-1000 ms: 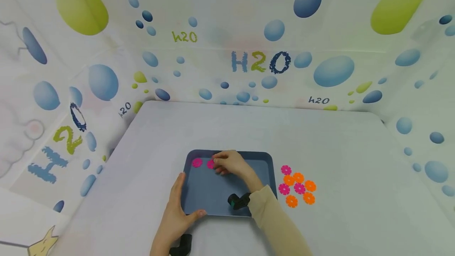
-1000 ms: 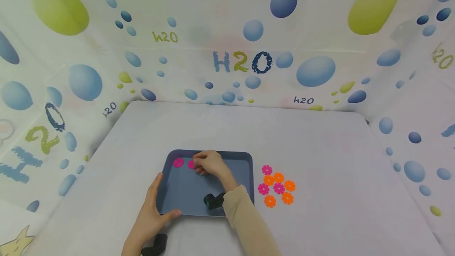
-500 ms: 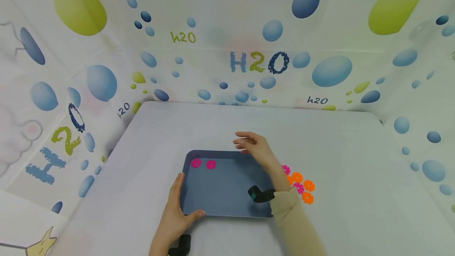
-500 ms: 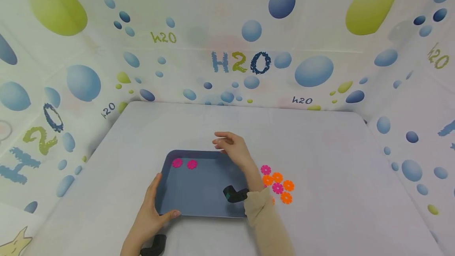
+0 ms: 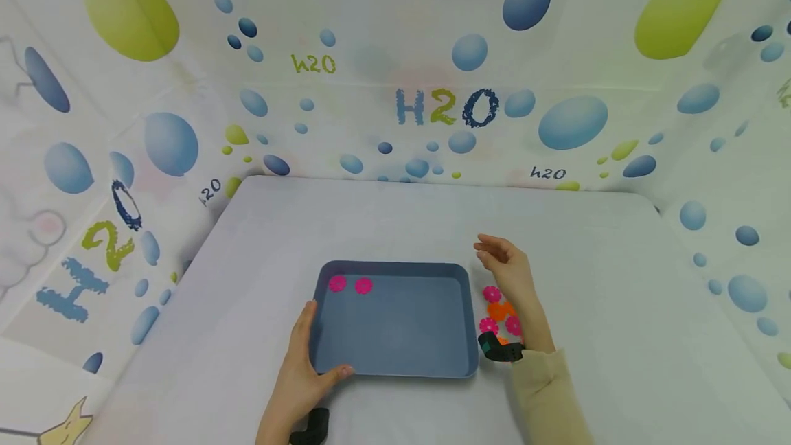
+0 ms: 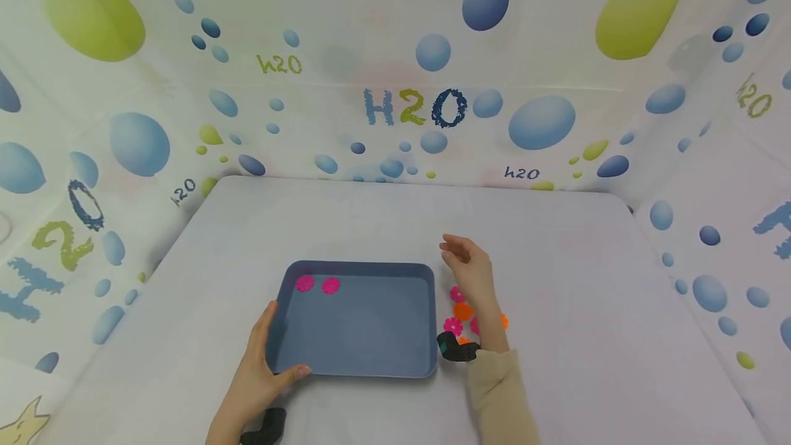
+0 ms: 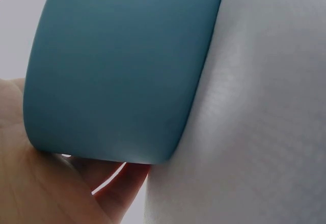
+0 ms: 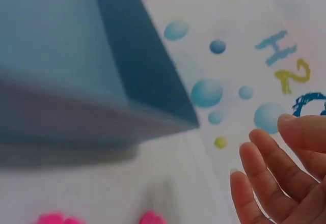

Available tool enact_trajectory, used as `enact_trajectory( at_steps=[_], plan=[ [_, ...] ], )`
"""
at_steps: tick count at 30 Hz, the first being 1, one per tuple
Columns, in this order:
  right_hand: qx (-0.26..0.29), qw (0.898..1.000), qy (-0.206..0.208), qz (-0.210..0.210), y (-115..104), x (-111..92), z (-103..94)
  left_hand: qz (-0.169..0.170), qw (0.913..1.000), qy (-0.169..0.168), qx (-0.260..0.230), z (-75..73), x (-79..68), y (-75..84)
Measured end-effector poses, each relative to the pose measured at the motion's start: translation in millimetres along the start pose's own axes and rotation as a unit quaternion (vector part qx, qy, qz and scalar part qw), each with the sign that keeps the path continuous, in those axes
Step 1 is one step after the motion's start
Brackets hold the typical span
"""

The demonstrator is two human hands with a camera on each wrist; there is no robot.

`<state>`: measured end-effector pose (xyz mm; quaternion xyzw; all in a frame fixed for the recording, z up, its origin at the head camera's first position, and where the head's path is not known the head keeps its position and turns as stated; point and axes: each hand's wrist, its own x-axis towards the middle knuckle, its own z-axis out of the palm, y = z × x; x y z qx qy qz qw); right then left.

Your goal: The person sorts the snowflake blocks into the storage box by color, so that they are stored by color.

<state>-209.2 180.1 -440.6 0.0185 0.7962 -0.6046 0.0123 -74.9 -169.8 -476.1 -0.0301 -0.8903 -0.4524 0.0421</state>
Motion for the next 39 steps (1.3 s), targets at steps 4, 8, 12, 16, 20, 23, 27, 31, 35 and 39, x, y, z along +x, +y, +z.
enact_trajectory(
  at_steps=[4,8,12,16,20,23,27,31,35,39],
  plan=[
    [-0.061,0.998,0.009,0.027,14.3,-8.5,-5.0,-0.006,1.0000,-0.003,0.002,-0.8,-0.6,0.8],
    [-0.103,0.994,0.018,0.033,27.1,-16.1,-6.7,-0.004,1.0000,-0.003,0.004,-0.7,-0.4,1.6],
    [-0.131,0.990,0.023,0.040,35.8,-22.2,-7.1,-0.004,1.0000,-0.003,0.004,-0.3,-0.3,1.8],
    [-0.151,0.987,0.019,0.054,38.2,-27.3,-7.7,-0.005,1.0000,-0.005,0.005,-0.3,0.0,1.6],
    [-0.175,0.983,0.015,0.059,37.2,-30.7,-8.1,-0.004,1.0000,-0.005,0.003,-0.2,0.4,1.3],
    [-0.197,0.978,0.015,0.060,36.5,-31.7,-7.7,-0.004,1.0000,-0.005,0.002,0.1,0.6,1.1],
    [-0.218,0.975,0.013,0.052,34.9,-31.5,-6.8,-0.004,1.0000,-0.004,-0.001,0.3,0.6,1.0],
    [-0.236,0.971,0.005,0.046,30.6,-31.1,-6.2,-0.004,1.0000,-0.003,-0.001,0.4,0.6,1.2],
    [-0.268,0.963,-0.011,0.039,25.2,-30.4,-6.8,-0.001,1.0000,-0.002,0.000,1.0,1.0,1.3],
    [-0.294,0.955,-0.025,0.045,21.1,-30.3,-8.1,0.005,1.0000,0.002,0.003,1.6,1.7,0.9]
  ],
)
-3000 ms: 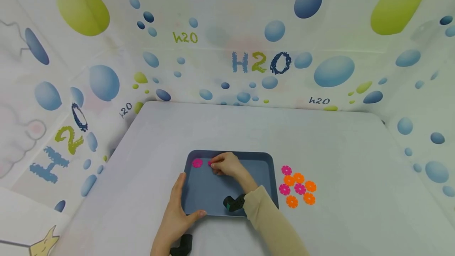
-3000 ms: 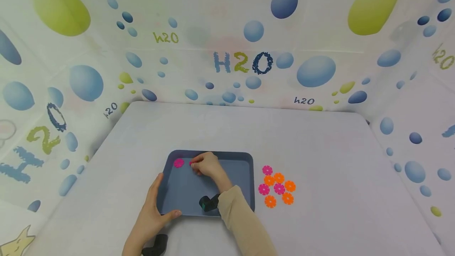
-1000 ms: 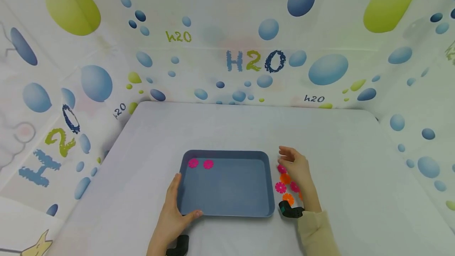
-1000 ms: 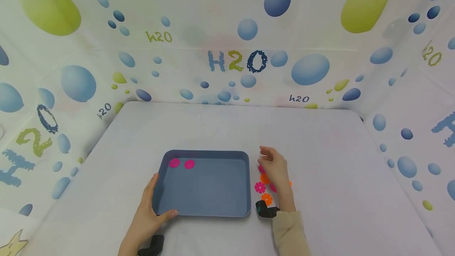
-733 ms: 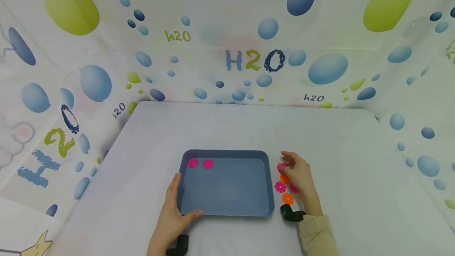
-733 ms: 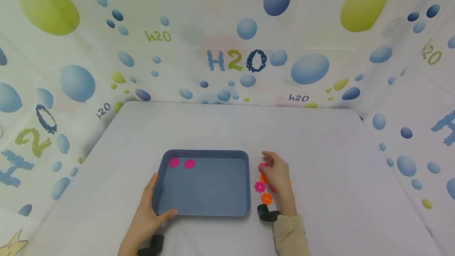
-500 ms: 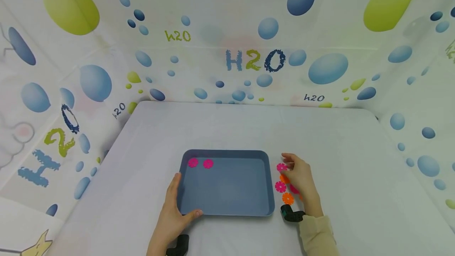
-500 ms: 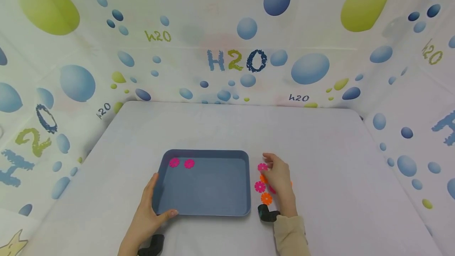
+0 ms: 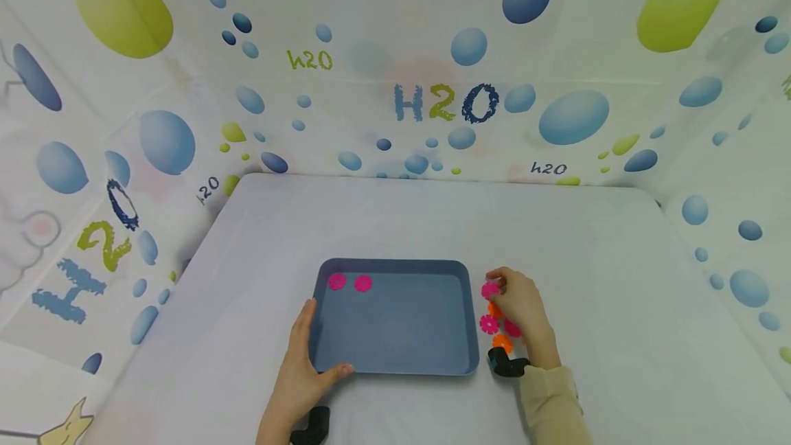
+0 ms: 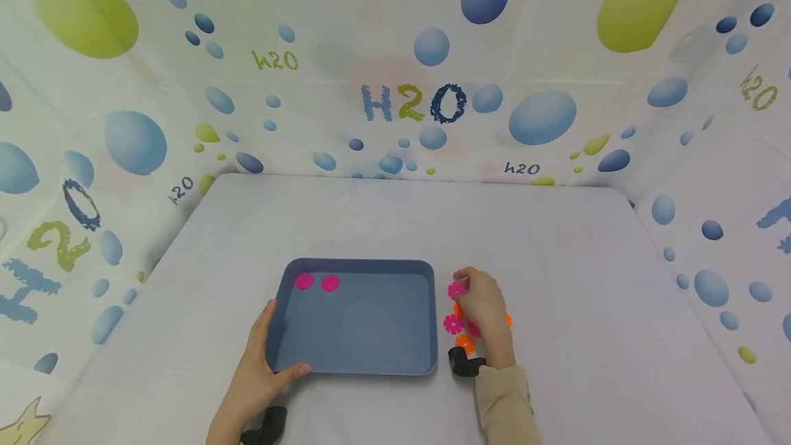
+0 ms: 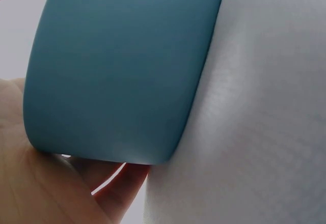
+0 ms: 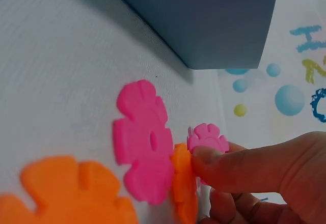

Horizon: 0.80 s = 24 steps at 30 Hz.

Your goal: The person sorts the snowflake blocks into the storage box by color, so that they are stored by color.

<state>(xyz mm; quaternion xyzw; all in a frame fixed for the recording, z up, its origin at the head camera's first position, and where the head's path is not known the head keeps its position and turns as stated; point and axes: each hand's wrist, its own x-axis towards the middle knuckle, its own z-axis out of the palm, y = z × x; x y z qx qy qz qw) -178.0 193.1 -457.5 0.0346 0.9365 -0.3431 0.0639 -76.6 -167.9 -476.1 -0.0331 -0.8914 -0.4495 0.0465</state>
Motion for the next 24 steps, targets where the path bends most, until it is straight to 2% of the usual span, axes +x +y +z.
enact_trajectory(
  at_steps=[5,12,18,24],
  plan=[
    [0.003,1.000,-0.004,0.018,0.2,-1.2,-3.0,0.009,0.9999,0.006,0.001,-0.3,0.5,-0.5],
    [0.011,1.000,-0.009,0.020,5.3,0.8,-4.7,0.013,0.9999,0.006,0.005,-2.1,-1.0,1.5],
    [0.079,0.996,-0.021,0.032,1.9,8.6,-12.7,0.001,1.0000,0.003,-0.005,-0.8,-1.5,-0.1],
    [0.154,0.988,0.012,0.023,-13.0,19.1,-19.6,-0.001,1.0000,0.002,-0.006,-1.1,-0.7,-2.0]
  ],
)
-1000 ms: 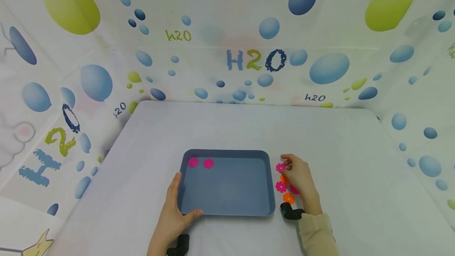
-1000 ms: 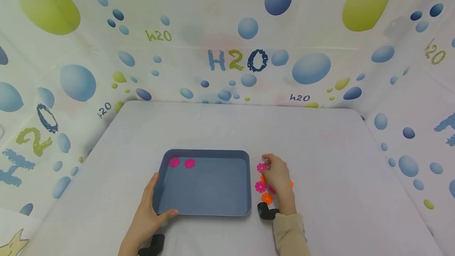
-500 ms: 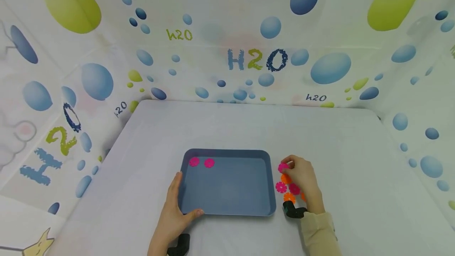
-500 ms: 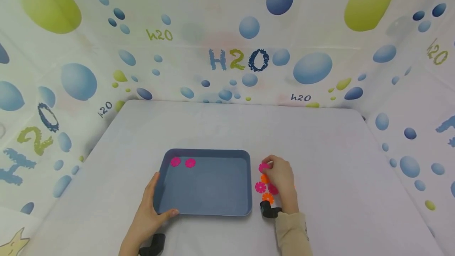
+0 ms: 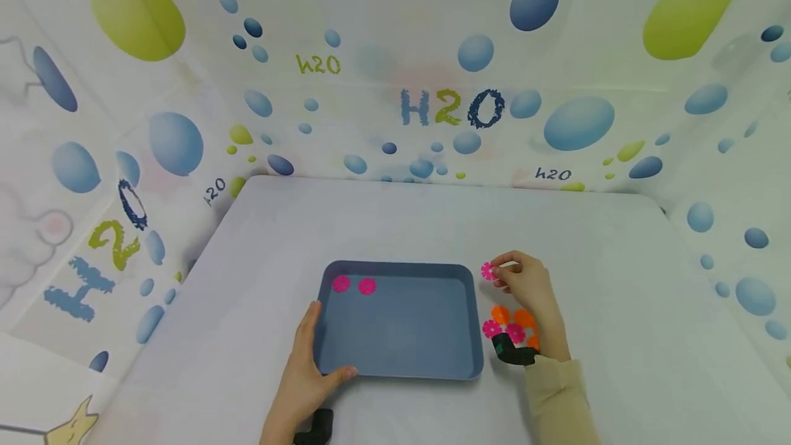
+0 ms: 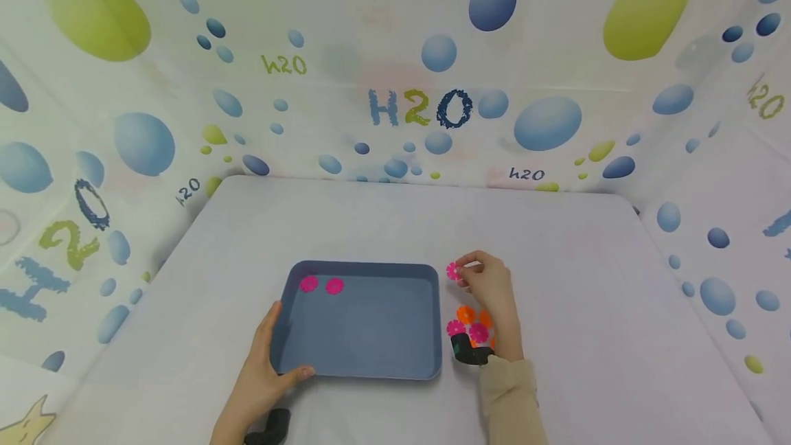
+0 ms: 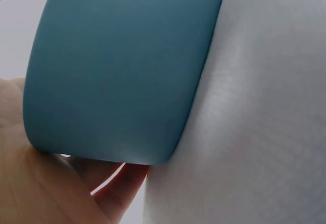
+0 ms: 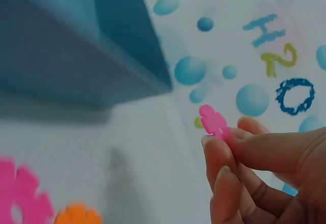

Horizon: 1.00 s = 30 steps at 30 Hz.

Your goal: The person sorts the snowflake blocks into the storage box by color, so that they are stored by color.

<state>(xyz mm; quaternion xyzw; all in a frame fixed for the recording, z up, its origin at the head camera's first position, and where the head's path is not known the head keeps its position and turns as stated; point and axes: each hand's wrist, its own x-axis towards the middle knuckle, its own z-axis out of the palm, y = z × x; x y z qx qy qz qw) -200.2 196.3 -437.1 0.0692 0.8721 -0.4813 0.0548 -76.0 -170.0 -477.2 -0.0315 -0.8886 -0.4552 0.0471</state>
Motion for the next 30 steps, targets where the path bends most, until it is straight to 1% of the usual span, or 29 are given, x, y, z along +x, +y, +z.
enact_trajectory(
  at_steps=[5,11,16,19,23,26,30],
  plan=[
    [0.076,0.997,-0.008,-0.026,-16.0,6.8,9.9,-0.002,1.0000,-0.001,0.001,-1.7,0.5,0.9],
    [0.153,0.987,-0.026,-0.034,-36.4,14.0,31.4,-0.007,1.0000,-0.005,-0.005,-0.7,1.4,2.6],
    [0.214,0.976,-0.026,-0.028,-49.0,18.2,52.4,-0.013,0.9999,-0.006,-0.007,0.4,1.0,3.3],
    [0.254,0.967,-0.017,-0.018,-52.6,18.7,66.1,-0.013,0.9999,-0.005,-0.007,0.4,0.7,3.6],
    [0.277,0.961,-0.018,-0.006,-54.4,17.2,82.4,-0.003,1.0000,0.001,0.002,-0.1,0.6,4.1],
    [0.270,0.963,-0.026,0.002,-55.9,15.4,91.6,0.004,0.9999,0.004,0.009,-0.5,0.3,4.4],
    [0.253,0.967,-0.037,0.004,-58.7,13.6,99.3,0.001,1.0000,0.002,0.008,-0.9,-0.1,4.2]
  ],
)
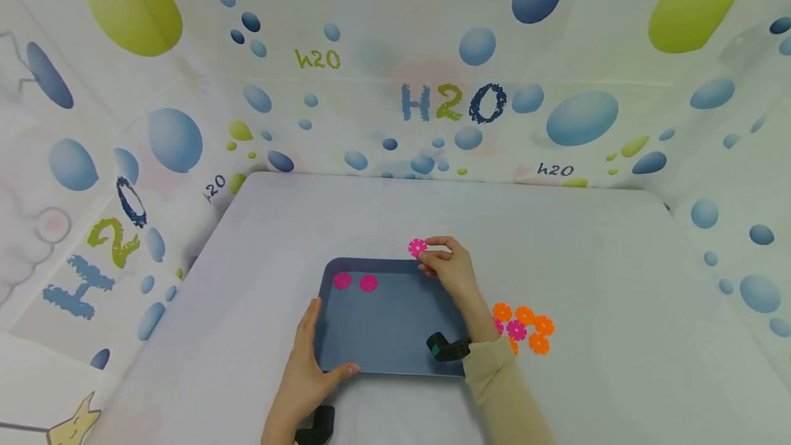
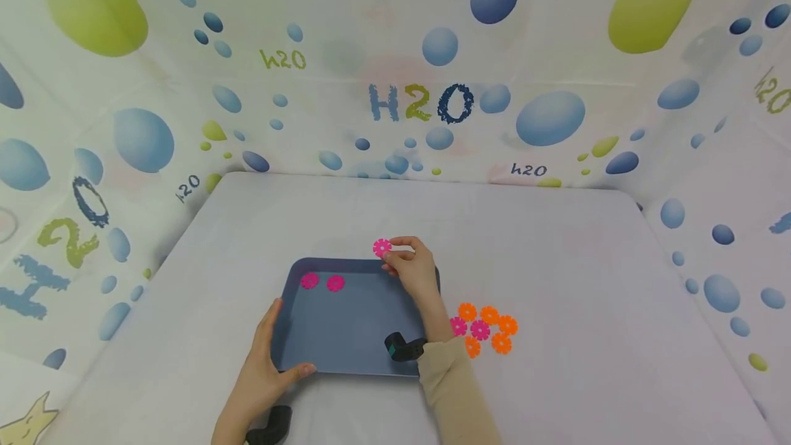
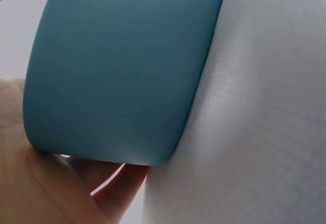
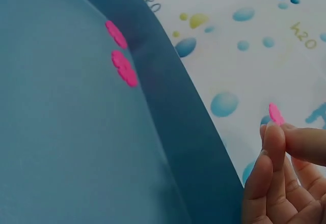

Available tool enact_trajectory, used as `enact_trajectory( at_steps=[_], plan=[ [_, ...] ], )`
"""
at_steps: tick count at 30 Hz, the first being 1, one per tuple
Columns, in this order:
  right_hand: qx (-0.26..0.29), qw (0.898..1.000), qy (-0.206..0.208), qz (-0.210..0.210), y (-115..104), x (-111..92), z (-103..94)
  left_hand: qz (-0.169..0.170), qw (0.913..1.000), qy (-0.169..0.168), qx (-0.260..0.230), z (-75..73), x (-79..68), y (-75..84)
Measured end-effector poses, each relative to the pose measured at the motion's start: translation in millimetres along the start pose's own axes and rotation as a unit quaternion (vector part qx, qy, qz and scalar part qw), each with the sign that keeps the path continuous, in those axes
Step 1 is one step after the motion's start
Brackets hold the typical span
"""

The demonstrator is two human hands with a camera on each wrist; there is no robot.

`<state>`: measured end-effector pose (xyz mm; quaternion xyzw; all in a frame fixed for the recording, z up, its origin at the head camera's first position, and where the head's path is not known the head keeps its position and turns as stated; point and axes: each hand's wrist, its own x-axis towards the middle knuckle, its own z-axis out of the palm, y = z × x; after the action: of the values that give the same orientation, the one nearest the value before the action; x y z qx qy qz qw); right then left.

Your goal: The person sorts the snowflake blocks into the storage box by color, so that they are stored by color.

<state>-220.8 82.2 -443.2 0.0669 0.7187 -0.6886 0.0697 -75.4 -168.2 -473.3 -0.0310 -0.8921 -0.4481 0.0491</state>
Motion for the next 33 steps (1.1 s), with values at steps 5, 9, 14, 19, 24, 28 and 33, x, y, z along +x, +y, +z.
enact_trajectory(
  at_steps=[5,9,14,19,24,28,33],
  plan=[
    [-0.043,0.999,-0.026,0.008,0.3,-1.2,3.9,-0.010,0.9999,-0.006,-0.006,0.5,0.6,-0.7],
    [-0.110,0.992,-0.067,0.014,-2.2,-1.7,10.1,-0.012,0.9999,-0.009,-0.006,0.0,0.7,-1.6],
    [-0.154,0.983,-0.096,0.024,-1.2,-0.9,22.0,-0.014,0.9998,-0.008,-0.009,0.4,0.8,-1.6],
    [-0.176,0.980,-0.078,0.039,6.6,-2.9,29.7,-0.004,1.0000,-0.002,-0.008,0.7,1.0,-0.4],
    [-0.234,0.971,-0.054,0.006,10.9,-6.1,31.7,0.000,1.0000,-0.002,-0.004,1.3,1.3,-1.7],
    [-0.252,0.966,-0.055,0.002,13.1,-7.6,33.6,0.001,1.0000,-0.003,-0.004,1.7,1.3,-3.9],
    [-0.250,0.966,-0.057,0.007,16.2,-8.3,35.9,-0.002,1.0000,-0.005,-0.006,2.1,1.0,-5.1]
  ],
)
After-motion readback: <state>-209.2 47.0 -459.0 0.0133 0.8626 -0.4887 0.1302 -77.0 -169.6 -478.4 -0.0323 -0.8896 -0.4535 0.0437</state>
